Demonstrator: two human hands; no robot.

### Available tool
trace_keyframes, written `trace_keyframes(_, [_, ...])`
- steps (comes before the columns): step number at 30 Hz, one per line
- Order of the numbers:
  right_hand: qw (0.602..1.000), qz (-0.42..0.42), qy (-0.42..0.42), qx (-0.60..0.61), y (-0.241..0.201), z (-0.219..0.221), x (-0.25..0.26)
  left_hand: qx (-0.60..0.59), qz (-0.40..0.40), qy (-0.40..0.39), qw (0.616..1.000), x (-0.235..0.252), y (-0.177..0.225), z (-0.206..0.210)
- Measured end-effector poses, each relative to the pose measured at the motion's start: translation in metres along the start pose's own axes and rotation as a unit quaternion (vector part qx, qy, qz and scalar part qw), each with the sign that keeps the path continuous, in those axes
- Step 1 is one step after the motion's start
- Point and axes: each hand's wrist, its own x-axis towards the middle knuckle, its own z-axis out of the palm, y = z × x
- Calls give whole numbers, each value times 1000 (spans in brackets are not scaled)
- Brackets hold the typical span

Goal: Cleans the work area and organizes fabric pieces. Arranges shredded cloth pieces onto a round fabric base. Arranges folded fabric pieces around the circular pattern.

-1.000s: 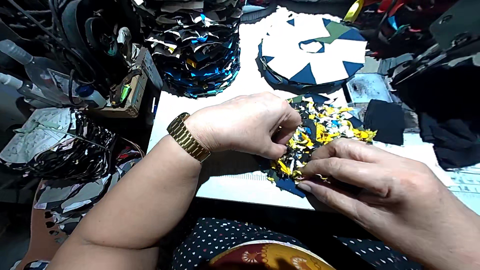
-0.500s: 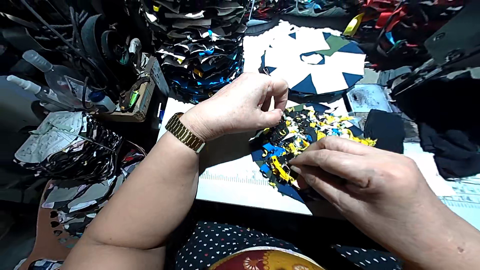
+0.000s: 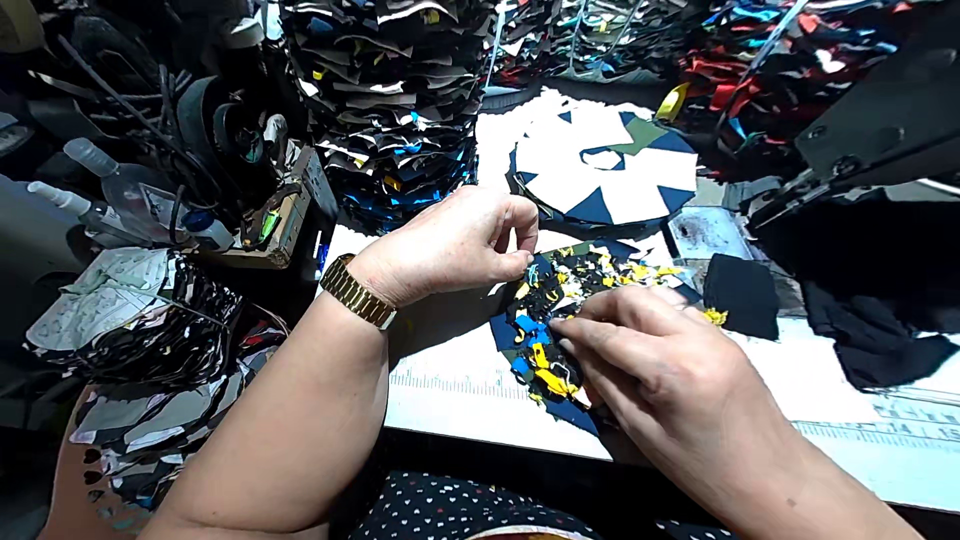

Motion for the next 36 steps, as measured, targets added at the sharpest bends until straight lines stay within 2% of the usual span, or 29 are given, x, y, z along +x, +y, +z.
trace_keyframes(3, [999, 4, 36, 14, -3, -13, 7, 2, -5, 5, 1000, 0, 0, -1])
trace_keyframes(5, [1000, 10, 27, -8, -4, -14, 11, 3, -5, 6, 1000, 0, 1, 0])
trace_keyframes(9, [989, 57, -108, -83, -2, 3, 13, 4, -4, 3, 1000, 0, 0, 0])
trace_keyframes(11, [982, 53, -141, -116, 2, 16, 12, 4, -3, 8, 1000, 1, -1, 0])
trace_keyframes(16, [979, 57, -143, -136, 1, 23, 12, 25, -14, 1, 1000, 0, -2, 0])
trace_keyframes(20, [990, 94, -97, -50, 4, 10, 13, 9, -8, -19, 1000, 1, -1, 0])
trace_keyframes(22, [993, 81, -73, -39, 10, -2, 14, -9, -3, -28, 1000, 0, -1, 1])
trace_keyframes(27, [986, 64, -123, -96, 20, -2, 1, -19, 21, -54, 998, 1, 2, 6])
trace_keyframes(30, [983, 66, -133, -105, 17, 8, -7, 3, 19, -66, 998, 2, 2, 12])
trace_keyframes(36, [983, 74, -132, -106, 3, -5, 1, 27, 25, -48, 998, 1, -3, 12])
